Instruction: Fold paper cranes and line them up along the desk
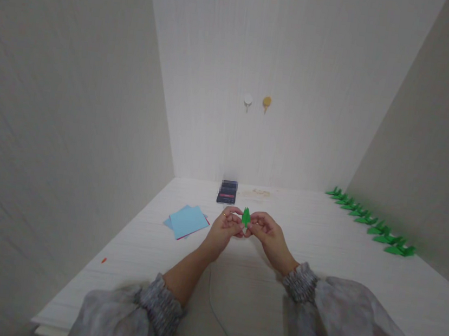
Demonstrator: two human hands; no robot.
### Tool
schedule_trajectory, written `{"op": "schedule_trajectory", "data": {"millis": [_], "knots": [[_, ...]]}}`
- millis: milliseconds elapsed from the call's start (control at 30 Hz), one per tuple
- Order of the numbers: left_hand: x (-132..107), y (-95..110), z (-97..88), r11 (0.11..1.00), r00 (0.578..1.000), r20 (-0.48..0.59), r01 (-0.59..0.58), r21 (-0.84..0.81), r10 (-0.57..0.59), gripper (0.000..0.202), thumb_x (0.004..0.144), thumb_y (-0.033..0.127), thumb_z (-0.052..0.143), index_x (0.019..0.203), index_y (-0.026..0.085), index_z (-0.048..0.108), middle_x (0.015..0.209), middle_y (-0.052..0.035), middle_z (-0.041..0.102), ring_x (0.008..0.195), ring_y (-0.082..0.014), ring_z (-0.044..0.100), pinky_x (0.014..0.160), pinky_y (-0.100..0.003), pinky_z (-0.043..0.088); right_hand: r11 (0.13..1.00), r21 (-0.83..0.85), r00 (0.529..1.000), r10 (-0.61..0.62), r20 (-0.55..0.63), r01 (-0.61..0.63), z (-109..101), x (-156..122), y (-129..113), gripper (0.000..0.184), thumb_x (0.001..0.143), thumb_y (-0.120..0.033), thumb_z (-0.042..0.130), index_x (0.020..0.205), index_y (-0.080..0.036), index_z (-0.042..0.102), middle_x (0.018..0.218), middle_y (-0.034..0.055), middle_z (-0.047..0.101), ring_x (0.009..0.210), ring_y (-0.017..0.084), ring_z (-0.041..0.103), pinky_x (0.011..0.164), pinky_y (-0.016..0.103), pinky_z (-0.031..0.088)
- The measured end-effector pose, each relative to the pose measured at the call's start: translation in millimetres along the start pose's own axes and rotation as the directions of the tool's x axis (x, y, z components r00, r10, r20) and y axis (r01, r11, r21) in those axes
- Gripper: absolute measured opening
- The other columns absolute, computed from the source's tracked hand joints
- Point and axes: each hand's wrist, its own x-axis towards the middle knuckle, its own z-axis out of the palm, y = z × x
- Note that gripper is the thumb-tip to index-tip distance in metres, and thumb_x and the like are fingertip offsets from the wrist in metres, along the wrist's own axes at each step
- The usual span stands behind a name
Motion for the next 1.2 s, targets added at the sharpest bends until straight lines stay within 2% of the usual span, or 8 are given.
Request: {"op": "schedule_trajectory", "data": {"millis": [233, 533, 767, 967, 1200], "knots": [[-0.8, -0.4, 0.7, 1.0, 1.0, 0.022, -0.02, 0.002, 0.02, 0.032, 0.064, 0.023, 0.061, 0.093, 0.019, 0.047, 0.068, 0.0035, 0.05, 0.056, -0.0083, 0.053, 0.057, -0.023, 0.042, 0.997, -0.046, 0.998, 0.061, -0.006, -0.061, 0.2, -0.7, -1.6, 0.014, 0.069, -0.026, 0.059, 0.08, -0.018, 0.056, 0.058, -0.0017, 0.059, 0.057, 0.012, 0.056, 0.063, 0.028, 0.044], [-0.2, 0.7, 0.2, 0.999, 0.999, -0.018, 0.04, 0.024, -0.04, 0.018, 0.062, 0.022, 0.062, 0.075, 0.014, 0.052, 0.059, 0.0029, 0.055, 0.053, -0.0083, 0.053, 0.057, -0.023, 0.043, 0.997, -0.033, 0.997, 0.073, -0.024, -0.074, -3.0, -0.5, 2.9, 0.014, 0.067, -0.026, 0.06, 0.078, -0.018, 0.06, 0.058, -0.0013, 0.06, 0.058, 0.012, 0.056, 0.063, 0.028, 0.043], [-3.0, 1.5, 0.2, 0.994, 0.996, -0.003, 0.086, -0.065, -0.086, 0.016, 0.06, 0.022, 0.062, 0.072, 0.014, 0.053, 0.062, 0.0003, 0.06, 0.059, -0.0113, 0.057, 0.064, -0.026, 0.044, 0.999, -0.013, 0.998, 0.048, 0.038, -0.048, -4.6, -0.8, 2.8, 0.009, 0.067, -0.024, 0.06, 0.073, -0.018, 0.062, 0.064, -0.0007, 0.06, 0.062, 0.012, 0.055, 0.066, 0.028, 0.042], [-5.0, 6.8, 2.6, 0.988, 0.993, -0.002, 0.12, -0.097, -0.12, 0.018, 0.06, 0.023, 0.063, 0.072, 0.013, 0.054, 0.068, -0.0016, 0.061, 0.066, -0.0135, 0.059, 0.07, -0.029, 0.044, 0.999, -0.041, 0.999, -0.013, 0.039, 0.015, -6.0, -1.0, 2.2, 0.009, 0.071, -0.025, 0.057, 0.075, -0.019, 0.063, 0.073, 0.0002, 0.059, 0.068, 0.012, 0.053, 0.068, 0.027, 0.04], [-0.5, 3.9, 1.0, 0.996, 0.992, -0.088, 0.091, 0.001, -0.091, 0.026, 0.053, 0.02, 0.069, 0.07, 0.014, 0.05, 0.059, 0.0038, 0.054, 0.053, -0.0067, 0.051, 0.056, -0.021, 0.041, 0.997, -0.072, 1.0, 0.003, 0.015, -0.002, -4.9, -0.9, 3.8, 0.01, 0.066, -0.026, 0.062, 0.074, -0.019, 0.063, 0.081, 0.0017, 0.057, 0.076, 0.014, 0.052, 0.07, 0.027, 0.041]]}}
